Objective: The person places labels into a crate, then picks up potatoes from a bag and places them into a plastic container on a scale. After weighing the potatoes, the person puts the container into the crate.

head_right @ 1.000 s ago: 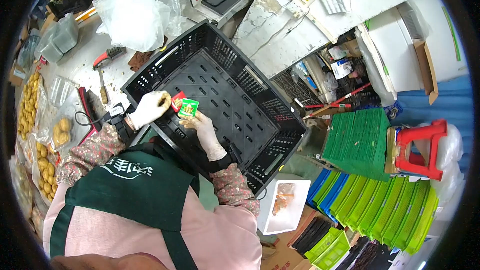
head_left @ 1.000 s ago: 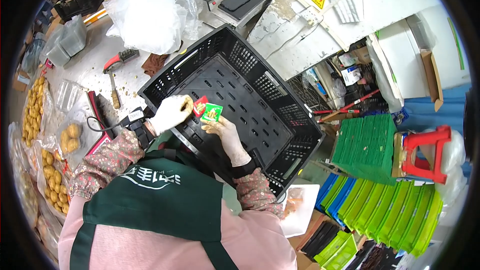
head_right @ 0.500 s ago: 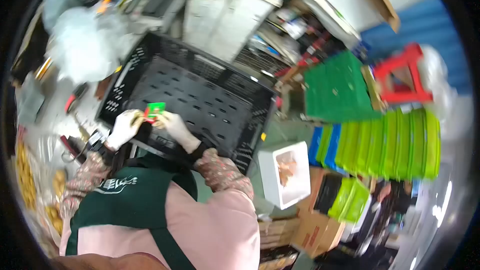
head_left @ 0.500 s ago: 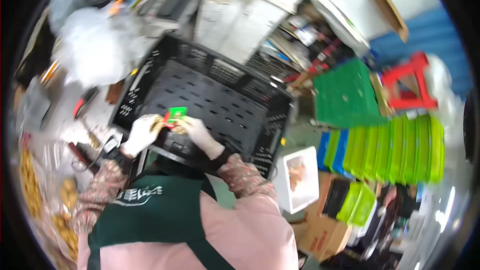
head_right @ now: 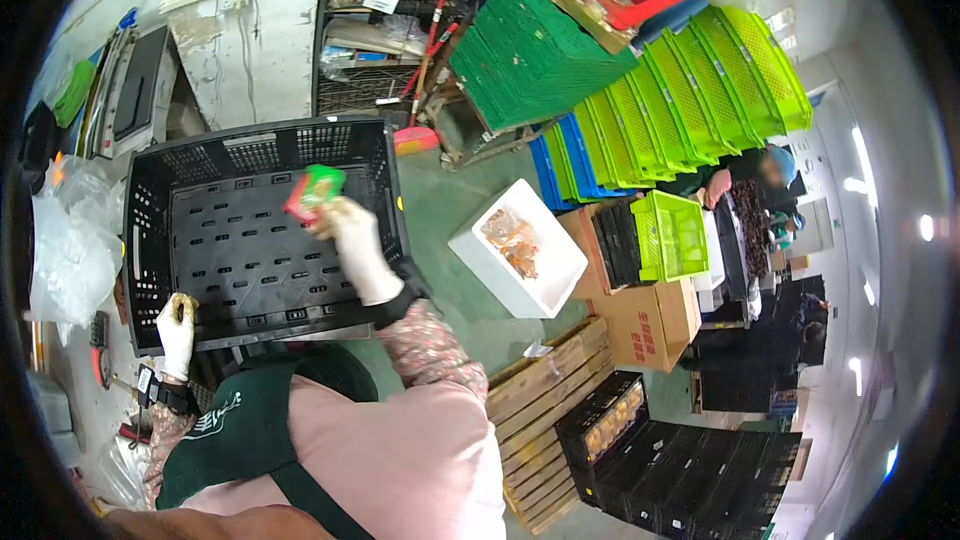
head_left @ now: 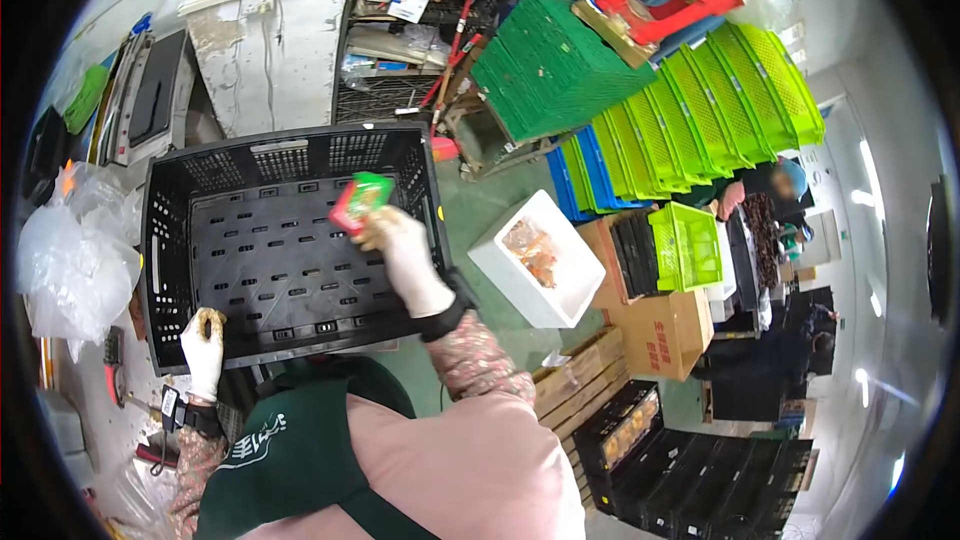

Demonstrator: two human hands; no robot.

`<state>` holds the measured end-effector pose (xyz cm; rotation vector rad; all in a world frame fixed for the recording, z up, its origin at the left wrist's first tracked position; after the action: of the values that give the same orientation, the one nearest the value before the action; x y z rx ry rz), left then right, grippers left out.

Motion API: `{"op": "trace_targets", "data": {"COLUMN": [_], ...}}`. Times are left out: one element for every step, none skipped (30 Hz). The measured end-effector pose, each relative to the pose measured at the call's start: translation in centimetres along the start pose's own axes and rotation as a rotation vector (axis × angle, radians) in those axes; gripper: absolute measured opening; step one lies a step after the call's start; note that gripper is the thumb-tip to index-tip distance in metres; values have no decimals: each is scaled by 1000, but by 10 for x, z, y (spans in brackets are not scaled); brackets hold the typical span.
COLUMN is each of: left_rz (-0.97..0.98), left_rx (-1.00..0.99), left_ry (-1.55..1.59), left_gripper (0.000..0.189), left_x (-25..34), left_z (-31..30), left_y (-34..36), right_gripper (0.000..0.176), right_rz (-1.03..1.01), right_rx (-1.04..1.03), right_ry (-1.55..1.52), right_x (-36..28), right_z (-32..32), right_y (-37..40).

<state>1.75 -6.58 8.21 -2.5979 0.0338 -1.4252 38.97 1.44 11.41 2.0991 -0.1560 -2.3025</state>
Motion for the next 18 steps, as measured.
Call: {"op": "trace_targets", "data": {"left_rz": [2, 3, 6, 4, 3, 8, 10, 15, 21, 26, 27, 25, -8, -41, -43, -32, -21, -24], "left_rx": [0, 2, -2, -3, -4, -6, -6, -3, 4, 10, 11, 9, 5, 2, 4, -6, -17, -12], "left_ry": [10, 18, 21, 13, 4, 8, -1, -10, -6, -5, -7, -8, -3, 1, -3, -12, -22, -29], "left_gripper": [9, 9, 9, 9, 8, 8, 8, 7, 7, 6, 6, 6, 4, 3, 3, 3, 3, 3], "left_x": [-3, -6, -6, -6, -6, -7, -9, -10, -10, -10, -11, -15, -21, -25, -23, -18, -14, -11], "left_z": [1, 2, 2, 3, 3, 4, 4, 4, 5, 4, 3, 3, 4, 5, 4, 4, 3, 3], "left_y": [0, 0, 1, 0, -1, 0, 0, 0, -2, -2, 0, 0, 0, 0, 0, -1, -1, -1], "right_gripper": [21, 22, 27, 31, 30, 28, 28, 28, 29, 30, 31, 32, 33, 35, 36, 37, 38, 40], "right_rz": [-15, -29, -34, -10, 27, -106, -6, 26, 57, 31, 6, 45, 87, 133, 130, 127, 117, 106], "right_rx": [111, 220, 348, 442, 508, 715, 778, 830, 881, 865, 869, 832, 800, 774, 731, 686, 659, 632], "right_ry": [-98, -197, -80, -20, -62, 17, 616, 588, 557, 211, -135, -259, -385, -508, -422, -338, -312, -287], "right_x": [0, -1, -9, 7, 34, -23, -50, -52, -53, -39, -25, 21, 68, 113, 108, 102, 91, 78], "right_z": [-39, -78, -118, -175, -240, -239, -247, -254, -261, -263, -264, -277, -290, -303, -279, -255, -231, -208], "right_y": [3, 8, 14, 17, 16, 44, 71, 85, 99, 98, 98, 91, 84, 78, 75, 73, 68, 62]}}
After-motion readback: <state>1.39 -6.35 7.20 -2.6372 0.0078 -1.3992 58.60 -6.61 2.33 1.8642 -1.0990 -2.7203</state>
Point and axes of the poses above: each hand's wrist, its own y-axis away from the middle knuckle, its own z-axis out of the palm, x = y × z, the point moved 6 cm from there along -y, towards the middle knuckle, and after that the axes turned 8 degrees about y, right-handed, at the moved point
